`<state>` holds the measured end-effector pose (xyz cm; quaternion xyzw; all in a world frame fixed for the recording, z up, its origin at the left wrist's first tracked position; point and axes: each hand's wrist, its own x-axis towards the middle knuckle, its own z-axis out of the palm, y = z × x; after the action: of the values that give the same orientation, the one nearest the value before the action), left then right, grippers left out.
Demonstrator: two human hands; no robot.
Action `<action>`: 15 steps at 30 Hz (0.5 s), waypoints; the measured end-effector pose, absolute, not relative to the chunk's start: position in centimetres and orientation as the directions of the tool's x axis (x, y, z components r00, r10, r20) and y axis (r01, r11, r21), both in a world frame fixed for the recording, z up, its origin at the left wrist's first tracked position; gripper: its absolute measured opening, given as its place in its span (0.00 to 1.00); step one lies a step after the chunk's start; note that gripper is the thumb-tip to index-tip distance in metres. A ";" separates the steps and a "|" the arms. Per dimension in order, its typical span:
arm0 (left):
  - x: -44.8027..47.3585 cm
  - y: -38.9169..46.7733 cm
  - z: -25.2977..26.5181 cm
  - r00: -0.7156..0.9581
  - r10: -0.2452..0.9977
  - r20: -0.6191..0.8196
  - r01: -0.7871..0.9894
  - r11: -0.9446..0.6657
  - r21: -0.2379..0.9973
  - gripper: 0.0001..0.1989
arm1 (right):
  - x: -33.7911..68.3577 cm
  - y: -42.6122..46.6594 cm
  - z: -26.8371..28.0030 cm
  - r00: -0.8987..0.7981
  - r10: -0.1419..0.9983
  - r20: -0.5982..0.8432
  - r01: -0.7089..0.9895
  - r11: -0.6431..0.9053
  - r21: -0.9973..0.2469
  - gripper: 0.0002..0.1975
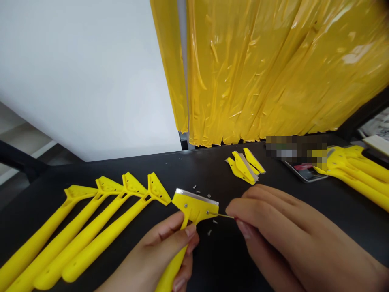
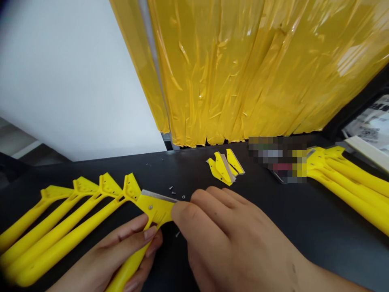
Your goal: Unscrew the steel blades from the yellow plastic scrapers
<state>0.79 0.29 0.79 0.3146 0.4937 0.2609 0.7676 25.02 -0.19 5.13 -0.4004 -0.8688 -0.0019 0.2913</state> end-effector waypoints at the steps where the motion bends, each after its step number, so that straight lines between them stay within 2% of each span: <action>1: 0.8 0.3 0.8 0.380 0.711 -0.591 -0.089 0.664 0.742 0.18 | 25.0 -0.2 5.2 -0.508 0.704 0.497 0.703 0.672 -0.233 0.10; 5: 0.7 0.5 0.8 0.398 0.701 -0.591 -0.076 0.668 0.741 0.19 | 24.6 -0.3 5.8 -0.469 0.739 0.484 0.734 0.631 -0.251 0.12; 15: 0.8 0.3 0.9 0.399 0.698 -0.595 -0.070 0.670 0.739 0.18 | 25.0 -0.4 5.8 -0.479 0.716 0.507 0.661 0.675 -0.329 0.13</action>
<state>0.76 0.33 0.85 0.3212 0.4887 0.2484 0.7722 25.00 -0.39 5.82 -0.4009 -0.8588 0.0439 0.3159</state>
